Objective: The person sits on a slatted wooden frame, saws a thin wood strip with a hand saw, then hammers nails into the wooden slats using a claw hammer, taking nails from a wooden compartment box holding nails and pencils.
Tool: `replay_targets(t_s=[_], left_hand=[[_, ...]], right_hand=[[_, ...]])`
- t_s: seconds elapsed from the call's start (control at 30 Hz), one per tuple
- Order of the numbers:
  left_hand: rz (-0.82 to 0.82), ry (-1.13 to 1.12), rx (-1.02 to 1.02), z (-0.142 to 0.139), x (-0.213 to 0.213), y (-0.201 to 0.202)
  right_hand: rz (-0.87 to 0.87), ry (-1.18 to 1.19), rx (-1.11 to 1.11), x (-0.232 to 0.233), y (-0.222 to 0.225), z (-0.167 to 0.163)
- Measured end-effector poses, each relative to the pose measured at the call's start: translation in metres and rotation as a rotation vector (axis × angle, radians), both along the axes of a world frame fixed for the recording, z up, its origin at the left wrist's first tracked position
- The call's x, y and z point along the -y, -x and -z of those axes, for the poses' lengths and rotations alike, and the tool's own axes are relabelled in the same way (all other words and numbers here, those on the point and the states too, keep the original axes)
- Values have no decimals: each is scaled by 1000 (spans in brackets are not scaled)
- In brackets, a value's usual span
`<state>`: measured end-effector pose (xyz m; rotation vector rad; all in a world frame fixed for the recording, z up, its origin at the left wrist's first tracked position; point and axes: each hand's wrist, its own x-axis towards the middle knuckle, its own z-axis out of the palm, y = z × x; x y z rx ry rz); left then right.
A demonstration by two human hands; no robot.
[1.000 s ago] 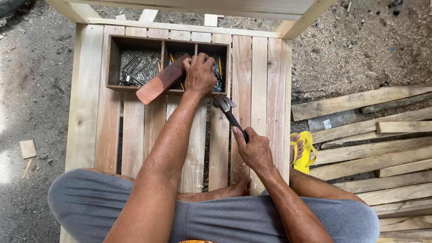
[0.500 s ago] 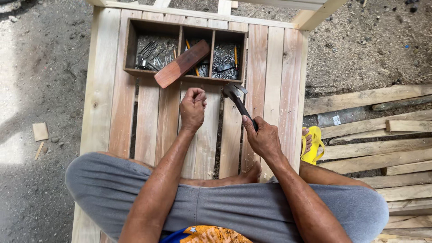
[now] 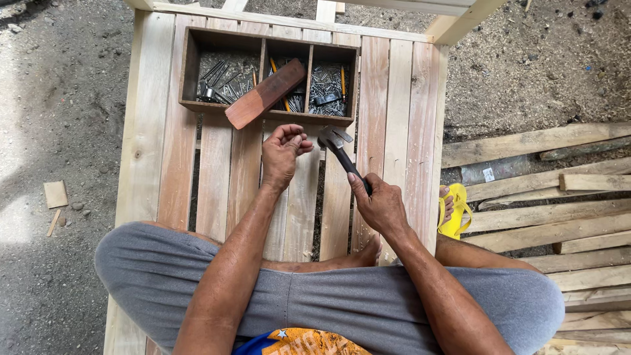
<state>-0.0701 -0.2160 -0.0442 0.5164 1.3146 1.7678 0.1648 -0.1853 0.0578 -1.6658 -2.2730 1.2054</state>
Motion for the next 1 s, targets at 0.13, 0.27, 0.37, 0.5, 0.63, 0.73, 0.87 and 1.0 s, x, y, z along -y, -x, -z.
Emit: replay_targets(t_s=[0.13,0.27,0.37,0.5,0.63,0.73,0.87,1.0], left_hand=[[-90,159,-578,4,10,-5],[-79,185,-647,12,21,-8],[-99,153,-917,20,25,-11],[-59,184,-1154,25,25,-15],[-72,217,-1178,24,22,-15],[-70,248,-1136,21,20,-15],[-83,253,-1112,18,19,-17],[-74,270,-1080,14,20,-18]], right_hand=[[-21,-22,-22,0,1,2],[-25,-16,-37,2,1,2],[-22,2,-11,4,1,4],[-29,14,-2,8,3,2],[-72,-86,-78,13,3,-6],[-111,-203,-159,15,3,-10],[-125,-215,-199,18,3,-8],[-115,-183,-213,21,4,0]])
